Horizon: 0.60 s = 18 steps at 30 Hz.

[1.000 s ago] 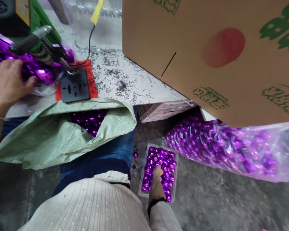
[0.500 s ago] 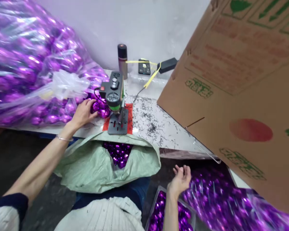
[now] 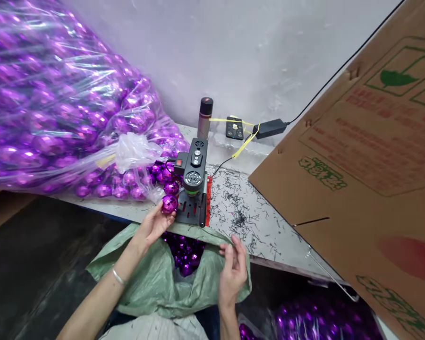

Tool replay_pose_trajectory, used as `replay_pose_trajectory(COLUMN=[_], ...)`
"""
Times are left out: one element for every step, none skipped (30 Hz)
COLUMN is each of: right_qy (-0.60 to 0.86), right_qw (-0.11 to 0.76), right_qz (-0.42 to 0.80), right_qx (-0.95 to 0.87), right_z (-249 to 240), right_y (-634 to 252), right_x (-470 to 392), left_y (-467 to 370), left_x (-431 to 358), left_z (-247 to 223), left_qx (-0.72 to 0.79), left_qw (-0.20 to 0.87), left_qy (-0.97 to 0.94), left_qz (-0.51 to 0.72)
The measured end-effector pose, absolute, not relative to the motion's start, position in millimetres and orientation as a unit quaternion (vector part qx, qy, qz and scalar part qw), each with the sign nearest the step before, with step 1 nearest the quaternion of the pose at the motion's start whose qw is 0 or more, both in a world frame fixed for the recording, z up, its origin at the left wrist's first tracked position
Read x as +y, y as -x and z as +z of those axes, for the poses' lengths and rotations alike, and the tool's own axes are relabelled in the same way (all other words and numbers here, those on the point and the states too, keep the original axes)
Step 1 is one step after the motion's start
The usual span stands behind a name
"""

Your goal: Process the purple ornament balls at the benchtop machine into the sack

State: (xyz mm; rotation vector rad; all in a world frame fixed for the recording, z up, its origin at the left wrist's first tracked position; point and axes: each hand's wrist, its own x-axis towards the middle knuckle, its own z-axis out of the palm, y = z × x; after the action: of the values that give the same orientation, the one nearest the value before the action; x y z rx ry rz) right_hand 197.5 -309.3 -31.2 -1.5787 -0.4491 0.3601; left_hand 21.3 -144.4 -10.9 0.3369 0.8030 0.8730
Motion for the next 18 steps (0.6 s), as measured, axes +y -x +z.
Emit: replay_pose_trajectory(right_qy=[0.701,0.704,0.707,0.710,0.713,0.716,0.719,0.722,0.724,0.725,0.726,0.726,0.727,0.727,0.728,0.729,0.730,0.730], right_qw=[0.662,0.656,0.649,0.643,0.636,0.630,0.625,0.621,0.619,0.618,0.618,0.617,0.615,0.613,0.611,0.609,0.608,0.608], right_qz=[0.166,0.173,0.180,0.189,0.197,0.206,0.213,0.217,0.219,0.220,0.220,0.221,0.222,0.224,0.225,0.226,0.226,0.226], right_qx=[-0.206,-0.212,-0.216,-0.218,-0.219,-0.218,-0.216,-0.213,-0.211,-0.209,-0.207,-0.207,-0.209,-0.211,-0.213,-0.214,-0.215,-0.215], right_z=[-32.5,-34.1,-35.7,-37.5,-39.4,-41.1,-42.6,-43.9,-44.7,-45.2,-45.3,-45.2,-44.9,-44.5,-44.1,-43.7,-43.4,-43.3], right_y=[-196.2,-196.0,-196.5,-197.7,-199.1,-200.6,-202.1,-203.3,-204.3,-205.1,-205.7,-206.1,-206.5,-206.9,-207.3,-207.7,-208.0,-208.3], right_x=[-309.2,-309.5,-310.2,-311.0,-311.8,-312.5,-313.0,-313.3,-313.3,-313.2,-313.0,-312.7,-312.4,-312.1,-311.9,-311.7,-311.6,-311.5], left_y=[-26.7,-31.5,-35.6,-39.4,-42.9,-46.2,-49.3,-52.0,-54.3,-56.2,-57.7,-58.7,-59.3,-59.6,-59.7,-59.6,-59.5,-59.5], left_x=[-144.0,-142.7,-140.8,-138.6,-136.2,-133.9,-131.7,-129.8,-128.1,-126.9,-126.0,-125.5,-125.3,-125.3,-125.5,-125.6,-125.6,-125.5], left_z=[-12.4,-14.2,-16.2,-18.4,-20.6,-22.8,-24.9,-27.0,-29.1,-31.1,-33.1,-34.9,-36.6,-38.1,-39.5,-40.7,-41.7,-42.7], left_qx=[0.391,0.407,0.423,0.437,0.449,0.459,0.468,0.475,0.480,0.485,0.490,0.496,0.502,0.507,0.511,0.513,0.515,0.515], left_qw=[0.808,0.796,0.782,0.765,0.746,0.725,0.704,0.684,0.668,0.654,0.640,0.626,0.611,0.595,0.579,0.567,0.558,0.553], left_qy=[-0.151,-0.160,-0.181,-0.211,-0.245,-0.278,-0.308,-0.335,-0.360,-0.384,-0.408,-0.433,-0.458,-0.483,-0.504,-0.521,-0.534,-0.544], left_qz=[0.414,0.418,0.420,0.423,0.426,0.431,0.437,0.441,0.441,0.436,0.428,0.418,0.406,0.396,0.387,0.379,0.372,0.365])
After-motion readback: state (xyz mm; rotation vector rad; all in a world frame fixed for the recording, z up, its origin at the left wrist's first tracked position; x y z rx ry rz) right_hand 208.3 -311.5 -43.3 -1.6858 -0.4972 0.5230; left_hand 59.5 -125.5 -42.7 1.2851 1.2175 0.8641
